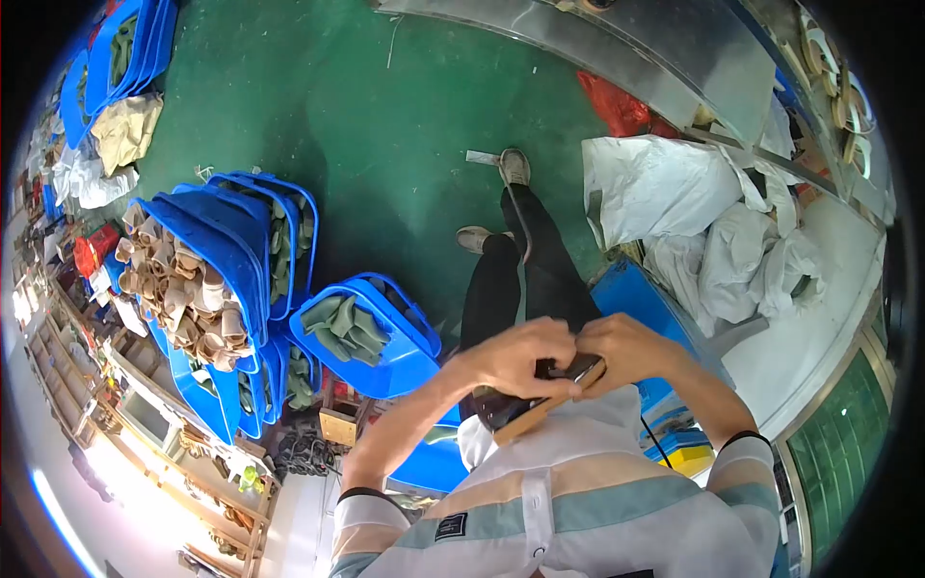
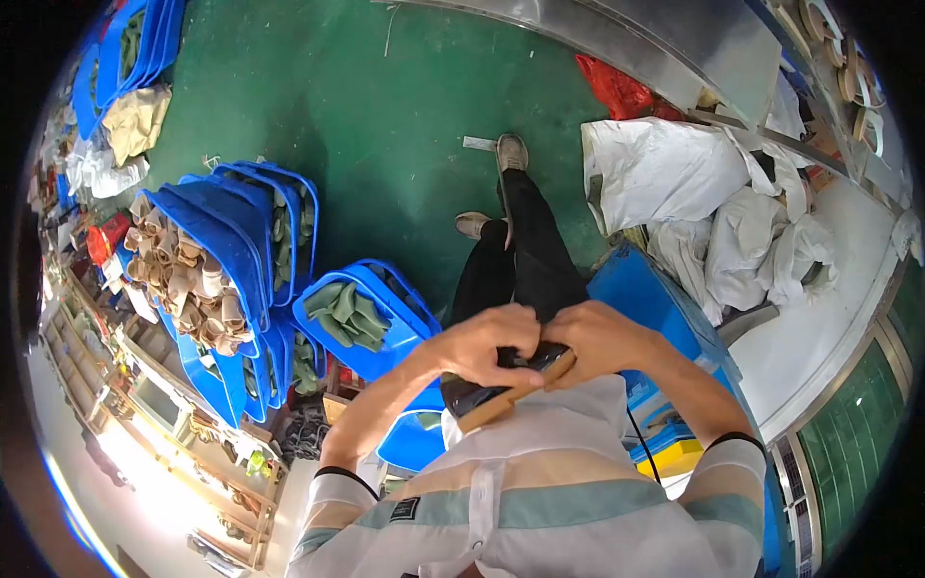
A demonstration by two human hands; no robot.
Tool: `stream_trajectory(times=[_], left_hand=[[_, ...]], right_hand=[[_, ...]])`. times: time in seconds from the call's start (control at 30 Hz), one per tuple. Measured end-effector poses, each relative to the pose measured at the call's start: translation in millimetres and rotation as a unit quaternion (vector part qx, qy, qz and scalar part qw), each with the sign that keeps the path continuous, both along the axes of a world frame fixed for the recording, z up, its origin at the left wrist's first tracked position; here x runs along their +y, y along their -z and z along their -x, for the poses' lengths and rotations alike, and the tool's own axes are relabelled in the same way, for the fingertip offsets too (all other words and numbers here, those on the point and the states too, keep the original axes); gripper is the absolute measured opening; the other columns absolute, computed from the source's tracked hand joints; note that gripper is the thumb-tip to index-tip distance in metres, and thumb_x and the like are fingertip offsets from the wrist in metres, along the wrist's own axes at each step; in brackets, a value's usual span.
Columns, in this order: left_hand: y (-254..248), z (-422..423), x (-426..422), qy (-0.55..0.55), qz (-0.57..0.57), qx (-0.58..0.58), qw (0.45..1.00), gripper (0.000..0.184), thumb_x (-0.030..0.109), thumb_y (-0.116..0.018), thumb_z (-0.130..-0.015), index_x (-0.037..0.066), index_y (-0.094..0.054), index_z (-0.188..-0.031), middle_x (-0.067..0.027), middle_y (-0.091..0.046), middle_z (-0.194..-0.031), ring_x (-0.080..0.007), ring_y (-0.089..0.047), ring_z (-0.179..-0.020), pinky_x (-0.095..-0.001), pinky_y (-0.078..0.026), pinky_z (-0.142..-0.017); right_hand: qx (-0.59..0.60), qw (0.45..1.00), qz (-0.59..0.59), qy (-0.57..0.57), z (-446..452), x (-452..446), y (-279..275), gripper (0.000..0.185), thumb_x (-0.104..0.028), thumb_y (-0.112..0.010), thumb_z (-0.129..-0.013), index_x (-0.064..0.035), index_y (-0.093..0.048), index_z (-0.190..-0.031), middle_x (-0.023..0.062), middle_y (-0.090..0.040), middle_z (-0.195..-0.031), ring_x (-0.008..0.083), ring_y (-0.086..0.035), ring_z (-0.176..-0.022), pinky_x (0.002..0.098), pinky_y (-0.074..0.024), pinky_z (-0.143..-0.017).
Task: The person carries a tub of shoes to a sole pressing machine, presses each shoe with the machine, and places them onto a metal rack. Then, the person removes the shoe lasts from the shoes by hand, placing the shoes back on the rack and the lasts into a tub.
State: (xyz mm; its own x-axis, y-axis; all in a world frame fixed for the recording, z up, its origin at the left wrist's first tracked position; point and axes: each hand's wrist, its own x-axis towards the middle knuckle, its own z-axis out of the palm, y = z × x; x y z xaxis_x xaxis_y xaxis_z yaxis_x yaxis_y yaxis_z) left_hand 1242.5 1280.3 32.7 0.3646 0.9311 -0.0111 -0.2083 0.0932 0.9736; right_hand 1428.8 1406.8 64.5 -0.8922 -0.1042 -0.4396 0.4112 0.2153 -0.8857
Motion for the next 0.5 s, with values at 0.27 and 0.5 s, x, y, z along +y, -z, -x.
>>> stream_trajectory(times=[0.27, 0.5], left_hand=[[103, -39, -84, -0.239, 0.371, -0.302, 0.845, 0.061, 0.062, -0.038, -0.096, 0.006, -0.063, -0.098, -0.0114, -0.057, -0.104, -0.0252, -0.051, -0.097, -0.0419, -0.038, -0.097], [136, -21, -68, -0.171, 0.618, -0.273, 0.717, 0.05, 0.038, -0.035, -0.104, 0.002, -0.047, -0.136, -0.014, -0.054, -0.129, -0.0244, -0.056, -0.116, -0.0351, -0.046, -0.098]], right_hand=[[-0.09, 0.979, 0.045, 0.176, -43, -29, 1, 0.065, -0.042, -0.085, -0.061, 0.0012, -0.067, -0.107, 0.0184, -0.069, -0.088, 0.0346, -0.066, -0.079, 0.0385, -0.0531, -0.075], [-0.22, 0.954, -0.147, 0.138, -52, -51, 82, 0.071, -0.044, -0.083, -0.063, 0.0025, -0.065, -0.113, 0.0223, -0.068, -0.095, 0.0356, -0.066, -0.089, 0.0411, -0.0513, -0.081]])
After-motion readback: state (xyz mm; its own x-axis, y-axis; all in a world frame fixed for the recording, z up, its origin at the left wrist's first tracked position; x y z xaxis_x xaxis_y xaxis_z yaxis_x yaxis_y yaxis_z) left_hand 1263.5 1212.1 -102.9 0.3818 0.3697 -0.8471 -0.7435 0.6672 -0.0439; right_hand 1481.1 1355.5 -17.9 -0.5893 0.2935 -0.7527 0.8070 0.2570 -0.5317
